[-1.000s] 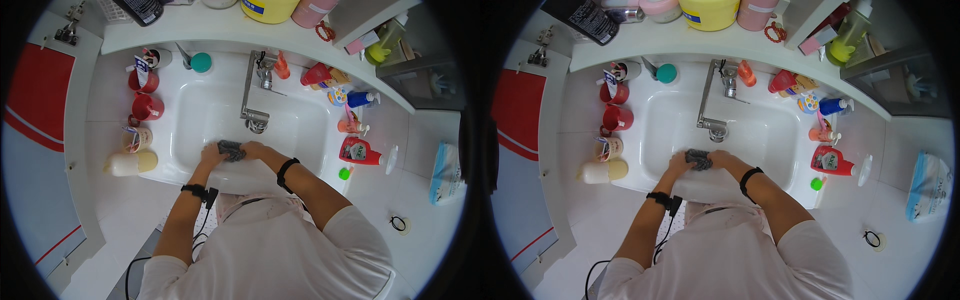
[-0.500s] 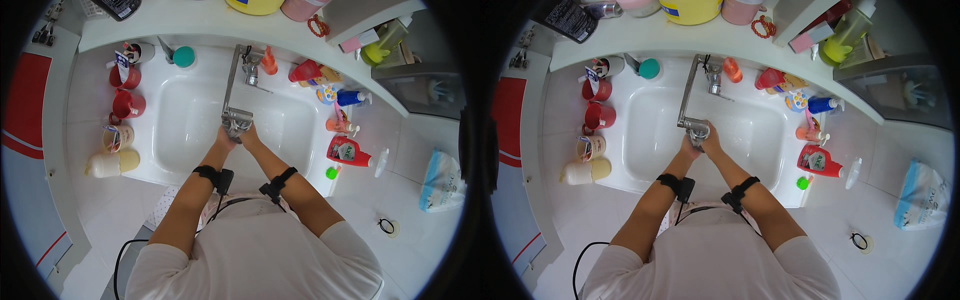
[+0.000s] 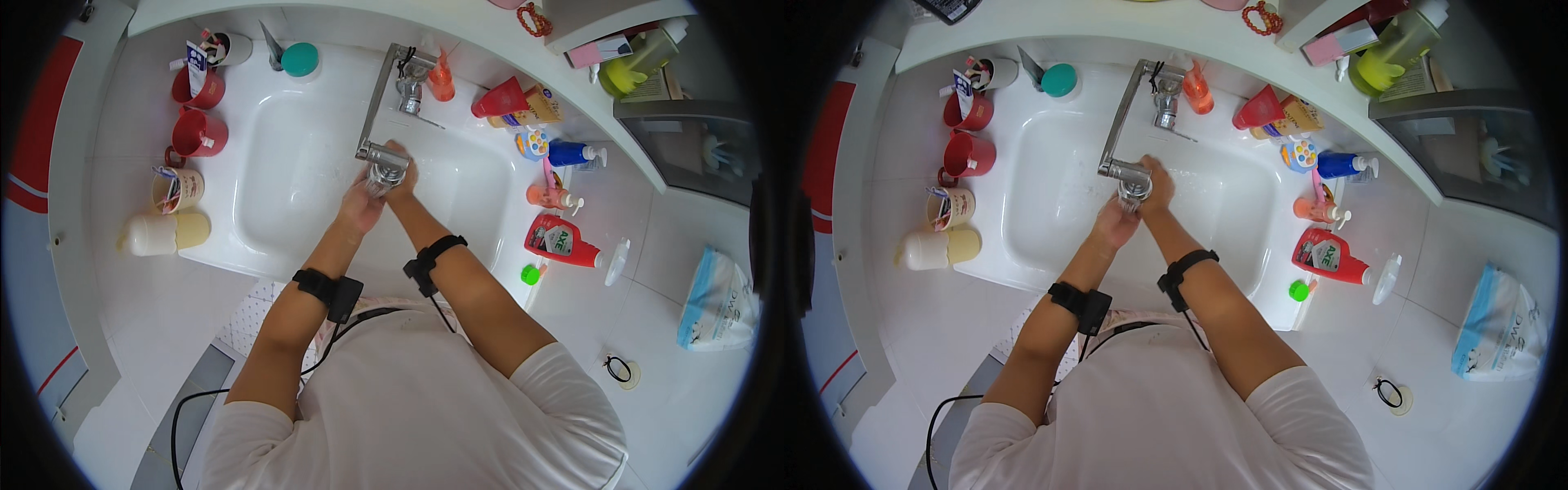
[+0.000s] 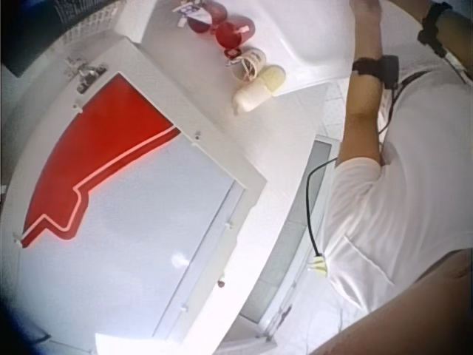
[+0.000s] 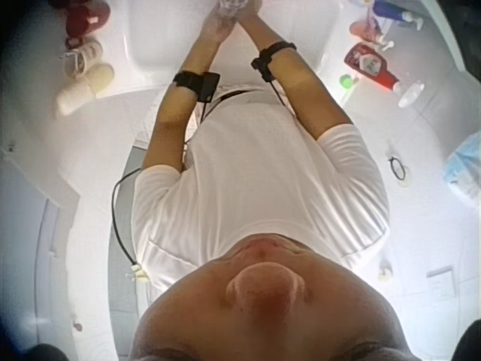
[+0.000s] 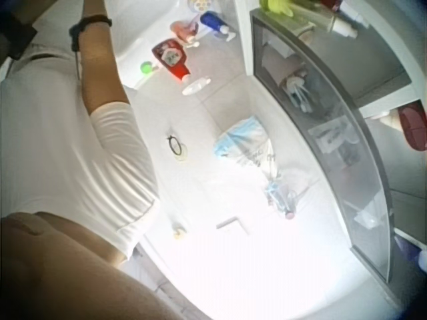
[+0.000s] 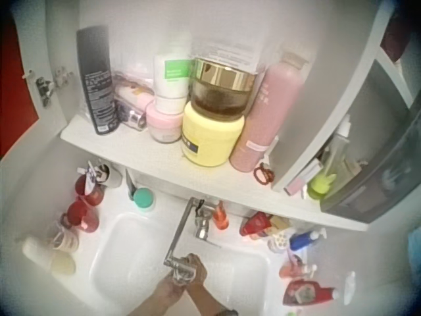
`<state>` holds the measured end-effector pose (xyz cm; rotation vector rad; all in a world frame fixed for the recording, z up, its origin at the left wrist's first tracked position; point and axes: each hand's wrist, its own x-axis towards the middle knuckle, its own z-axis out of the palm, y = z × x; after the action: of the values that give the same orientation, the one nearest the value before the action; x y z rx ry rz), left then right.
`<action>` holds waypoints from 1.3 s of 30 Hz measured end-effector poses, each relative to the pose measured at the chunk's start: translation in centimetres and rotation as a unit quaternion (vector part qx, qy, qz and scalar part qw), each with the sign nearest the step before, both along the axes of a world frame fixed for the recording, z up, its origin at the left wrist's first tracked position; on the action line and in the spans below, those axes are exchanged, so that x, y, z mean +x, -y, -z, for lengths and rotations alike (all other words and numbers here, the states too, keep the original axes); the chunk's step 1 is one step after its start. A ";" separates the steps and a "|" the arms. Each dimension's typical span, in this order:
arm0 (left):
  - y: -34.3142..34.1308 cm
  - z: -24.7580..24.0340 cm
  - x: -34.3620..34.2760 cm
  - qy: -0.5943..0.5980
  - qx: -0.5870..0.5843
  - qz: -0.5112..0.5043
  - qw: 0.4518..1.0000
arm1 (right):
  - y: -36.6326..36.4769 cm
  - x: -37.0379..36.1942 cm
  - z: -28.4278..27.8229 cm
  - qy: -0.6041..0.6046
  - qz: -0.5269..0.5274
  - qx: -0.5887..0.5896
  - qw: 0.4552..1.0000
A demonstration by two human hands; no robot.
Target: The person washes a rag in a bathroom sink, rubbing it under running water, squeezing it, and hanging a bag from a wall hook.
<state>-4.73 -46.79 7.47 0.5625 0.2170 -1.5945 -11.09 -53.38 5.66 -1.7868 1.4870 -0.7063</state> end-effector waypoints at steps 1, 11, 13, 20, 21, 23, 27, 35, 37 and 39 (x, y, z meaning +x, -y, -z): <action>0.4 -1.4 -0.5 0.036 0.016 0.010 0.999 | 1.2 -0.6 -1.5 -0.007 0.018 0.045 0.999; 1.1 -2.0 -0.9 -0.006 0.052 -0.007 0.999 | 1.3 -1.2 -1.4 0.072 0.008 0.054 0.996; 0.9 -3.1 -1.1 0.037 0.066 -0.007 0.997 | 1.1 -0.4 -4.1 -0.074 0.018 0.019 0.997; -0.2 -2.2 -0.7 -0.039 0.046 -0.020 0.998 | -0.4 0.1 -1.1 0.021 -0.114 -0.005 0.993; 0.1 -2.6 -2.1 -0.030 0.057 -0.008 0.998 | 2.2 -2.6 2.0 0.144 -0.126 0.065 0.979; -0.6 -2.8 -2.1 -0.023 0.092 -0.014 0.995 | 2.6 -1.6 0.5 -0.087 -0.017 -0.049 0.995; -1.3 -0.4 1.4 -0.106 -0.045 0.036 0.993 | -3.8 2.3 -4.6 -0.103 -0.065 -0.179 0.976; -2.1 1.4 0.7 0.242 0.022 0.339 0.909 | 2.9 -5.2 -0.6 -0.011 -0.098 -0.108 0.989; -0.8 -0.5 2.5 0.366 0.010 0.411 0.835 | 3.5 -8.6 0.5 0.078 -0.023 -0.134 0.988; -2.0 1.7 3.5 0.390 0.104 0.299 0.864 | 1.2 -8.2 -3.2 0.057 -0.063 0.007 0.996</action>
<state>-1.20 -44.74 5.75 1.5055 -0.4494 -1.7934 -19.29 -54.55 8.81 -1.7817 1.2900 -0.7186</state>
